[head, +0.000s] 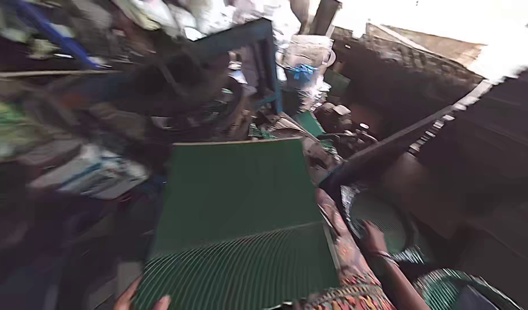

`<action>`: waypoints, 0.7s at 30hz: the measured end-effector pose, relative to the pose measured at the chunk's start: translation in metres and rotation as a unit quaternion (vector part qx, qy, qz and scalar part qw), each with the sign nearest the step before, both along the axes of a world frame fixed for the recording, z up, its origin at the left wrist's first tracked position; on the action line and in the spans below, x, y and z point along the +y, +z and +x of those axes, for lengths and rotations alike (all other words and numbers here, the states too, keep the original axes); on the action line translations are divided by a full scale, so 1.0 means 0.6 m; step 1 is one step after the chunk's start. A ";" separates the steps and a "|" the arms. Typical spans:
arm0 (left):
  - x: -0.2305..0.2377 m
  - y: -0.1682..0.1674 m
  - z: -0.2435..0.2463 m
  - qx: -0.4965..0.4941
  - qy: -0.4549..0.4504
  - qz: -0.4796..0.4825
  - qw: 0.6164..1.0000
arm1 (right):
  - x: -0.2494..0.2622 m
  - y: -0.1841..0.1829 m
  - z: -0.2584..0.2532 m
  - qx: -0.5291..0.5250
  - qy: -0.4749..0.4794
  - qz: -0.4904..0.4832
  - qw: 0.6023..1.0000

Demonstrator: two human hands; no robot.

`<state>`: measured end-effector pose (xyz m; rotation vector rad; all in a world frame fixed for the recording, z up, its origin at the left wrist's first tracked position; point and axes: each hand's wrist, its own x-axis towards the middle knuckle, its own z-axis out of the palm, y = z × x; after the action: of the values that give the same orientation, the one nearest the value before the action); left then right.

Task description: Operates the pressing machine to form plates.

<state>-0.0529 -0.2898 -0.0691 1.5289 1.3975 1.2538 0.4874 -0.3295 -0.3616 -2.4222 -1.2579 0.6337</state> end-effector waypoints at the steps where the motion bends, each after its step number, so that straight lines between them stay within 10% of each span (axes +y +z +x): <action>1: 0.021 0.021 0.012 0.001 0.022 -0.024 0.999 | 0.012 0.015 0.002 -0.014 0.001 0.065 0.998; 7: 0.290 0.052 0.029 -0.134 0.146 -0.043 0.979 | 0.055 0.121 0.030 -0.048 0.012 0.250 0.967; 13: 0.597 0.069 -0.005 -0.061 0.208 -0.069 0.974 | 0.095 0.188 0.020 -0.138 0.051 0.354 0.924; 21: 0.622 0.077 -0.013 -0.028 0.162 -0.077 0.983 | 0.229 0.324 -0.043 -0.100 0.048 0.490 0.865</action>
<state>-0.0606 0.0835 -0.0227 1.1863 1.7128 1.3305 0.4614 -0.1920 -0.1670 -1.5782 -1.3239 -0.2429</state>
